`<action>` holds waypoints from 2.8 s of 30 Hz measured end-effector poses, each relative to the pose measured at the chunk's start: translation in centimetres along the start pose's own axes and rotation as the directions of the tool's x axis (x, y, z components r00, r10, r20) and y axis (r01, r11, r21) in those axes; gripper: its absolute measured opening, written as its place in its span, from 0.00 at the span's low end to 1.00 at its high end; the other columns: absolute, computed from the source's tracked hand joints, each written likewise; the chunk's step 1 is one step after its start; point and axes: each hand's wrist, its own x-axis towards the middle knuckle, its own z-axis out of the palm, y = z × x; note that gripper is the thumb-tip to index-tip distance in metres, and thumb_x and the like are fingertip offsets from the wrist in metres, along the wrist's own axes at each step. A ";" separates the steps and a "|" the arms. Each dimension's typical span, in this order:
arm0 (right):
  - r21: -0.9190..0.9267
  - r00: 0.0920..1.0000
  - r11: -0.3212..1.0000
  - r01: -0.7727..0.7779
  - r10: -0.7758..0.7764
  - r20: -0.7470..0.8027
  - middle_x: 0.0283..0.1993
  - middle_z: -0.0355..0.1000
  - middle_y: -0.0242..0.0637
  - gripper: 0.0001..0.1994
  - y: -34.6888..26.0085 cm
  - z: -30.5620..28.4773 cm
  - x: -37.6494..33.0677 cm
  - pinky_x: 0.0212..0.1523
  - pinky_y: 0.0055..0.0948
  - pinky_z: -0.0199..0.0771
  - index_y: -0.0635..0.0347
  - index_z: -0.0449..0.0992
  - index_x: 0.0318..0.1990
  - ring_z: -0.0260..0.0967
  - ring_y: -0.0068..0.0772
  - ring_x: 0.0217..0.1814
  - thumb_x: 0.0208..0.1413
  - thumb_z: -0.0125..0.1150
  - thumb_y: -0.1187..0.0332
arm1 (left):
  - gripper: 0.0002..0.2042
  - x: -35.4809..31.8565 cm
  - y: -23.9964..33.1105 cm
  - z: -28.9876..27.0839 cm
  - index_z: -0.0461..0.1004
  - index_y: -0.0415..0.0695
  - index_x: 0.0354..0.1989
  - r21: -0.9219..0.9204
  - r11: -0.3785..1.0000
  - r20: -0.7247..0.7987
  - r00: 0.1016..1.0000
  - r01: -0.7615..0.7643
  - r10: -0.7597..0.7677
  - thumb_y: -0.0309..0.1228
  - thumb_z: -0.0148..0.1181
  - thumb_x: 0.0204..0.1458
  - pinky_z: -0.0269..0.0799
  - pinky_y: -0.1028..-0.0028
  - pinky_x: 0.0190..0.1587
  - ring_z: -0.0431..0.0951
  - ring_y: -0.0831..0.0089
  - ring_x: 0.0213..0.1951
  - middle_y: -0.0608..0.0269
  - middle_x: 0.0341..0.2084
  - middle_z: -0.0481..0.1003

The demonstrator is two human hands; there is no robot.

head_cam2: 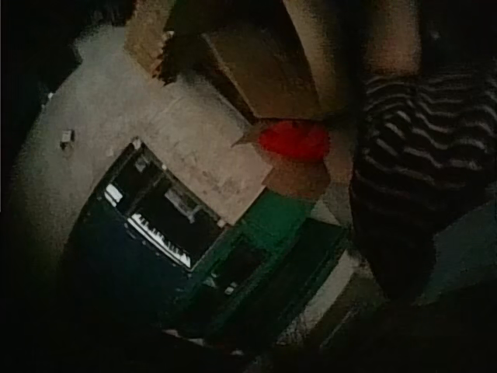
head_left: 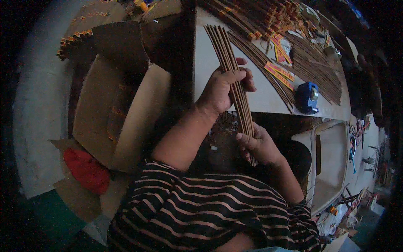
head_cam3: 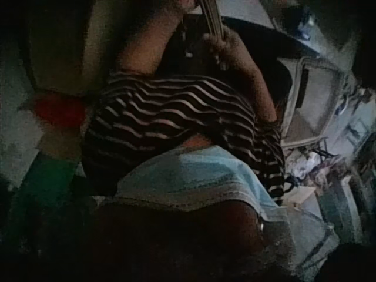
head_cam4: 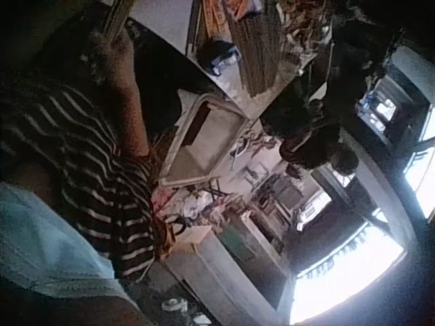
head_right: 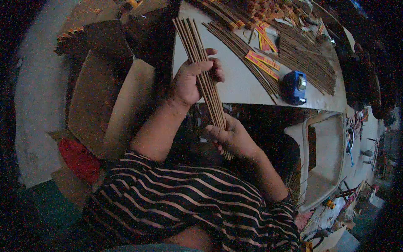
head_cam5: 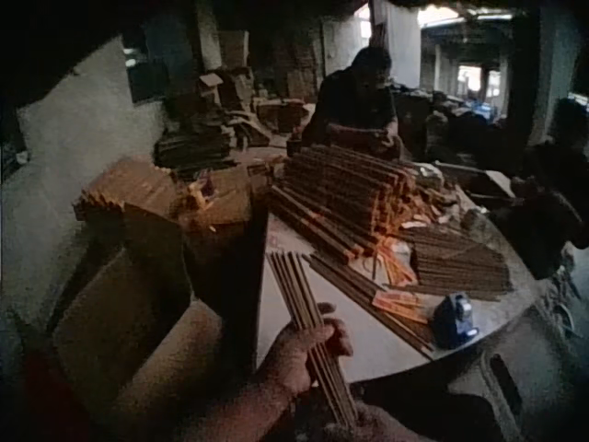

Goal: The person gathers thin sticks, aligns them into bundles, and secures each bundle with a small paper wrapper. The person repeats this process, placing completed bundles on the table.

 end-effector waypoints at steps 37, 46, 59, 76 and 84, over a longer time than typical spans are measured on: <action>0.338 0.997 0.940 0.046 -0.064 0.042 0.25 0.69 0.39 0.18 2.1 -2.0 0.0 0.20 0.24 0.70 0.60 0.62 0.41 0.66 0.28 0.20 0.50 0.55 0.57 | 0.24 0.0 0.3 0.5 0.59 0.32 0.50 0.165 0.983 -0.006 0.997 -0.078 0.080 0.21 0.47 0.40 0.63 0.57 0.53 0.68 0.59 0.49 0.48 0.46 0.66; 0.445 0.991 0.895 0.021 -0.078 0.110 0.29 0.70 0.44 0.19 2.9 -3.0 0.5 0.23 0.28 0.73 0.63 0.62 0.44 0.68 0.32 0.23 0.54 0.50 0.55 | 0.27 0.2 0.6 0.7 0.58 0.30 0.51 0.162 0.985 -0.007 0.998 -0.054 0.056 0.24 0.42 0.37 0.62 0.59 0.53 0.68 0.56 0.48 0.45 0.47 0.66; 0.454 0.970 0.889 -0.058 -0.058 0.236 0.36 0.70 0.47 0.21 2.9 -5.3 1.5 0.32 0.32 0.74 0.64 0.58 0.50 0.70 0.36 0.31 0.57 0.43 0.56 | 0.18 1.0 0.3 -0.2 0.68 0.31 0.41 0.008 1.000 -0.058 0.998 0.009 -0.009 0.23 0.42 0.39 0.70 0.70 0.43 0.74 0.65 0.37 0.53 0.36 0.73; 0.407 0.967 0.913 -0.020 -0.086 0.238 0.36 0.70 0.43 0.18 2.9 -5.2 1.7 0.33 0.30 0.74 0.65 0.61 0.48 0.69 0.32 0.33 0.58 0.42 0.59 | 0.18 1.0 -0.1 0.0 0.65 0.34 0.46 0.074 0.997 -0.110 0.994 0.022 -0.014 0.30 0.45 0.48 0.69 0.64 0.45 0.74 0.62 0.38 0.50 0.37 0.72; 0.434 0.968 0.900 -0.035 -0.077 0.237 0.37 0.70 0.45 0.19 3.0 -5.0 1.8 0.32 0.30 0.74 0.66 0.61 0.48 0.70 0.33 0.32 0.58 0.42 0.57 | 0.17 0.8 0.1 -0.3 0.66 0.35 0.45 0.065 0.998 -0.107 0.994 0.026 -0.019 0.30 0.44 0.47 0.70 0.66 0.42 0.73 0.65 0.38 0.53 0.37 0.72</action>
